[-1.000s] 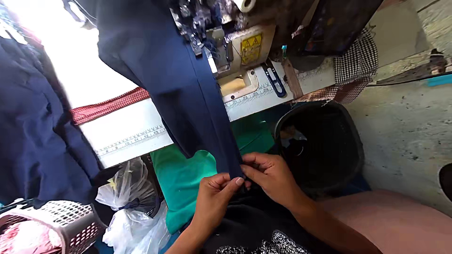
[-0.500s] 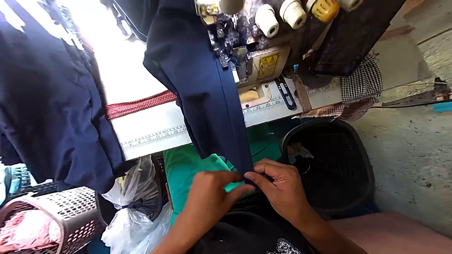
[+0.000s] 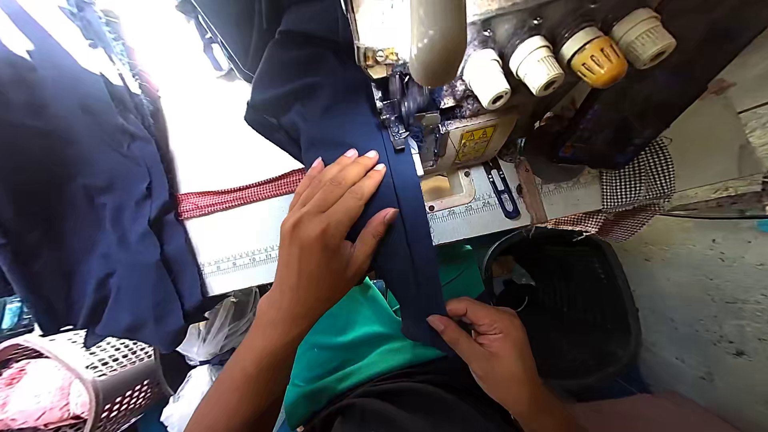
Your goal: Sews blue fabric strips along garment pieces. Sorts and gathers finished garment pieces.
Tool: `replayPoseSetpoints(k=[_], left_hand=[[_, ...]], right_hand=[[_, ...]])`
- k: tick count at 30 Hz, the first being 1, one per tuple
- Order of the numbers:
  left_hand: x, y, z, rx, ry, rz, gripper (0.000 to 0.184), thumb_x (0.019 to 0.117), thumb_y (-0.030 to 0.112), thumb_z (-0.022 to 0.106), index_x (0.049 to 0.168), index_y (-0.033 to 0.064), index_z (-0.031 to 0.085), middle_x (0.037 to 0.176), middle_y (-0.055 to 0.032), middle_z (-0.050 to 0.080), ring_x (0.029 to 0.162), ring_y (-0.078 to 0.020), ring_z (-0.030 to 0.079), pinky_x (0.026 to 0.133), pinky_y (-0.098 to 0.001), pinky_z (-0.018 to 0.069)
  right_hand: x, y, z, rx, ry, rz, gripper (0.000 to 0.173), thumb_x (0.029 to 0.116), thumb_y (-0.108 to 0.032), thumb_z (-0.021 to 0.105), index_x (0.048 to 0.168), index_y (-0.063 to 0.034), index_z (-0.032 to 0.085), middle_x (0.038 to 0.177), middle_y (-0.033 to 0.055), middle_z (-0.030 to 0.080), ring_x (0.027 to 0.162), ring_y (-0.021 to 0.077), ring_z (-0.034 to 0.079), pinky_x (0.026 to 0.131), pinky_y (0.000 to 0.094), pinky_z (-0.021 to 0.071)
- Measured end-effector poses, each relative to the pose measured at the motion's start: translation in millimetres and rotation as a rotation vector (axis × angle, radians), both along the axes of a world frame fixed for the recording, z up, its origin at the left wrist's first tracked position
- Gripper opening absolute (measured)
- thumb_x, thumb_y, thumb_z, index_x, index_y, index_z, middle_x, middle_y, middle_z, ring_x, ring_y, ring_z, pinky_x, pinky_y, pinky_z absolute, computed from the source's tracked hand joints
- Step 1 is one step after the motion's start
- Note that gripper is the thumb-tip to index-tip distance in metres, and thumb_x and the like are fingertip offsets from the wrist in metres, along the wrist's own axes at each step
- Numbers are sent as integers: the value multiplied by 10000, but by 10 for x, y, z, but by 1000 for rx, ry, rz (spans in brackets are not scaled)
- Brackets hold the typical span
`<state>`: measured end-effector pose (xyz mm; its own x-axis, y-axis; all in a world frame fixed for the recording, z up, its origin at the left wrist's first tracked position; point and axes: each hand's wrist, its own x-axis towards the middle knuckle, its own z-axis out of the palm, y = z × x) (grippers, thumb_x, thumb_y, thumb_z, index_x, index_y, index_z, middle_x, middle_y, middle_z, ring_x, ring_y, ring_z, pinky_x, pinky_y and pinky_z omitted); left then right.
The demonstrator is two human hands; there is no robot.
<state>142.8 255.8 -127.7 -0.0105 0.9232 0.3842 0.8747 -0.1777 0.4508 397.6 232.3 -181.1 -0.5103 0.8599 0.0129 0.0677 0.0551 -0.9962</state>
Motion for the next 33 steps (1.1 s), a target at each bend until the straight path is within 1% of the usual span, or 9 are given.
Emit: replayPoseSetpoints(k=[8, 11, 16, 24, 27, 29, 30, 31, 33], left_hand=[[-336, 389, 120, -81, 3, -26, 391, 1038, 281, 563, 1348, 72, 674, 1434, -70, 624, 1407, -216, 519, 1216, -495, 354], [-458, 553, 124, -40, -8, -27, 363, 1021, 280, 603, 1297, 64, 699, 1380, -91, 659, 1377, -220, 551, 1203, -480, 371], [-563, 769, 175, 52, -13, -31, 334, 996, 270, 643, 1222, 38, 726, 1286, -136, 703, 1312, -186, 599, 1148, -302, 395], [-783, 1030, 147, 63, -22, -46, 348, 994, 304, 600, 1203, 59, 735, 1269, -122, 713, 1278, -144, 622, 1101, -278, 436], [-778, 927, 118, 104, 20, 12, 361, 1022, 312, 591, 1248, 57, 711, 1321, -130, 686, 1292, -177, 613, 1112, -335, 447], [-631, 626, 171, 130, 42, 98, 355, 1042, 264, 586, 1287, 24, 676, 1354, -165, 653, 1297, -246, 604, 1112, -413, 465], [-492, 408, 185, 122, 1, 152, 341, 1045, 224, 573, 1293, 6, 660, 1307, -164, 660, 1230, -236, 625, 1057, -408, 494], [-334, 186, 152, 117, -78, 195, 316, 1044, 195, 557, 1269, 1, 664, 1215, -142, 684, 1110, -196, 655, 965, -381, 530], [25, -200, -45, 65, -322, 204, 253, 1036, 196, 561, 1144, 19, 705, 1024, -65, 723, 882, -105, 686, 794, -319, 590]], right_hand=[[-291, 416, 88, 51, -22, -10, 114, 964, -122, 696, 955, -12, 728, 823, -6, 728, 732, 6, 679, 655, 156, 582], [-400, 569, 119, 86, -49, -12, 113, 965, -121, 689, 945, -18, 729, 815, -13, 727, 726, 0, 675, 654, 157, 579], [-575, 755, 192, 120, -59, -47, 112, 970, -119, 678, 953, -20, 727, 816, -20, 731, 727, -6, 679, 648, 153, 578], [-777, 942, 164, 165, -81, -132, 71, 958, -144, 690, 954, -82, 724, 750, -50, 698, 643, -4, 640, 567, 166, 537], [-704, 840, 42, 232, -166, -103, 136, 992, -197, 664, 992, -73, 720, 802, -25, 708, 704, 21, 667, 632, 212, 579], [-517, 619, -38, 308, -270, -58, 285, 1015, -251, 636, 1157, -17, 719, 972, 34, 758, 868, 59, 720, 777, 254, 619], [-391, 474, -70, 325, -326, -34, 381, 1025, -274, 626, 1273, 12, 673, 1076, 62, 762, 957, 81, 730, 839, 273, 622], [-265, 325, -115, 339, -381, -23, 433, 1032, -285, 614, 1334, 24, 627, 1115, 68, 758, 976, 92, 732, 838, 280, 624], [-47, 44, -235, 396, -457, -49, 370, 1039, -271, 599, 1281, 6, 640, 1032, 39, 770, 872, 76, 740, 740, 265, 629]])
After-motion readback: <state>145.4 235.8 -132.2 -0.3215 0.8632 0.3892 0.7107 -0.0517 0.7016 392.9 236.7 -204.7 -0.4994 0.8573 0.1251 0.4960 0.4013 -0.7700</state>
